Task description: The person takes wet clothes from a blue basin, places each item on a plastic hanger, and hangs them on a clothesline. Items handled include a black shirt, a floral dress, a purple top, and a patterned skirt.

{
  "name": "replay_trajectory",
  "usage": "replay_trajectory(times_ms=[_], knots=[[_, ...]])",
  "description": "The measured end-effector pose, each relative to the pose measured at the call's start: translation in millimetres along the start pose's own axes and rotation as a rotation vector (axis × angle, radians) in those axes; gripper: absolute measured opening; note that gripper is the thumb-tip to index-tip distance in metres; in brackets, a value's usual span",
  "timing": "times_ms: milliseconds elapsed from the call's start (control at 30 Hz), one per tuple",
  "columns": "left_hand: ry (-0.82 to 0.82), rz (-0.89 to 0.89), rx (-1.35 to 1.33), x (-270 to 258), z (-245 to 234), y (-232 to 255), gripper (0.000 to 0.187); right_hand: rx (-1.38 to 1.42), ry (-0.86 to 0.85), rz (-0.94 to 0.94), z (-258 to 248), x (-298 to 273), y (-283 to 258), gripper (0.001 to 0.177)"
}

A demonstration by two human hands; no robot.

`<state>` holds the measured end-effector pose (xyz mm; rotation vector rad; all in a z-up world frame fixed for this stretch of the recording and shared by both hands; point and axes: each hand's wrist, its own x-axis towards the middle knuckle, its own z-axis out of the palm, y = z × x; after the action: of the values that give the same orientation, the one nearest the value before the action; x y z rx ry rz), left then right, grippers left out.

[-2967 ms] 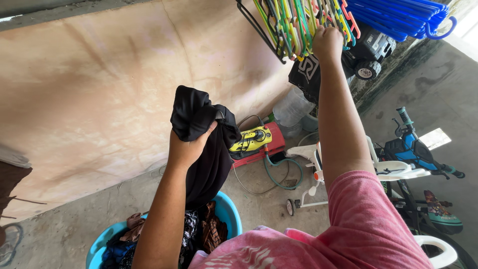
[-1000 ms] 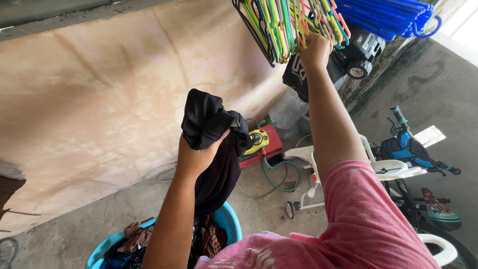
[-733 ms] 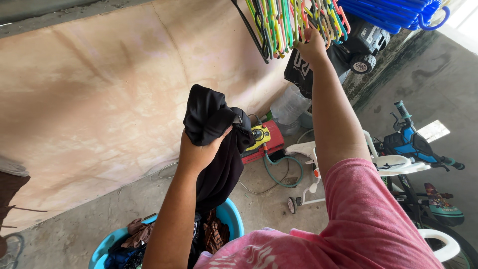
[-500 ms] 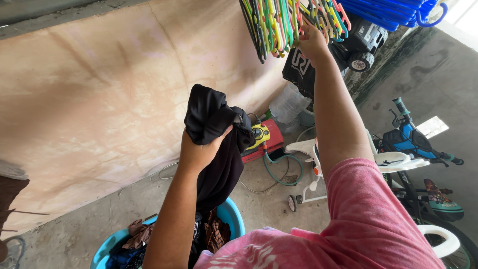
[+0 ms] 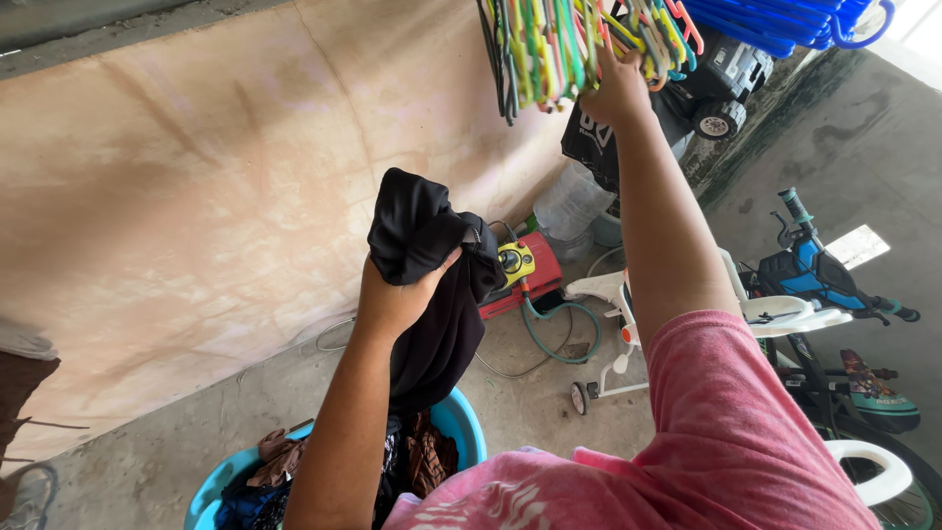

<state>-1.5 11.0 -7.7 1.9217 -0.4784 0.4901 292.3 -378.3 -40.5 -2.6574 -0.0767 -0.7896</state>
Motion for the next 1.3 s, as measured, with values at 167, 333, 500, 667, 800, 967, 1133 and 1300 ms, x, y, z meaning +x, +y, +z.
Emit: replay_trajectory(times_ms=[167,333,500,667,800,967,1133,1300], knots=[[-0.017,-0.023,0.049,1.0,-0.3,-2.7,0.024,-0.509,-0.146,0.138,-16.3,-1.7,-22.5,0.054],[-0.023,-0.044,0.020,0.9,2.4,-4.6,0.025,-0.443,0.049,-0.037,-9.2,-3.4,-4.2,0.027],[-0.022,0.017,0.059,4.5,4.6,-5.4,0.023,-0.305,0.134,0.021,-20.6,-4.1,1.9,0.044],[0.003,0.021,0.005,7.8,5.6,-4.5,0.024,-0.291,0.094,0.094,-69.0,-16.5,-5.0,0.030],[0.019,0.103,0.026,9.5,5.1,-5.5,0.023,-0.175,0.316,0.028,-88.5,-26.2,-13.2,0.030],[0.015,-0.002,-0.004,9.3,5.7,-6.9,0.024,-0.008,0.434,0.056,-80.2,-32.7,-16.2,0.017],[0.014,0.152,0.071,6.4,2.3,-7.4,0.022,0.088,0.522,0.018,-64.4,-35.0,-18.6,0.015],[0.040,0.186,0.087,2.5,-2.6,-7.0,0.019,0.142,0.555,-0.016,-64.6,-36.6,-24.4,0.009]])
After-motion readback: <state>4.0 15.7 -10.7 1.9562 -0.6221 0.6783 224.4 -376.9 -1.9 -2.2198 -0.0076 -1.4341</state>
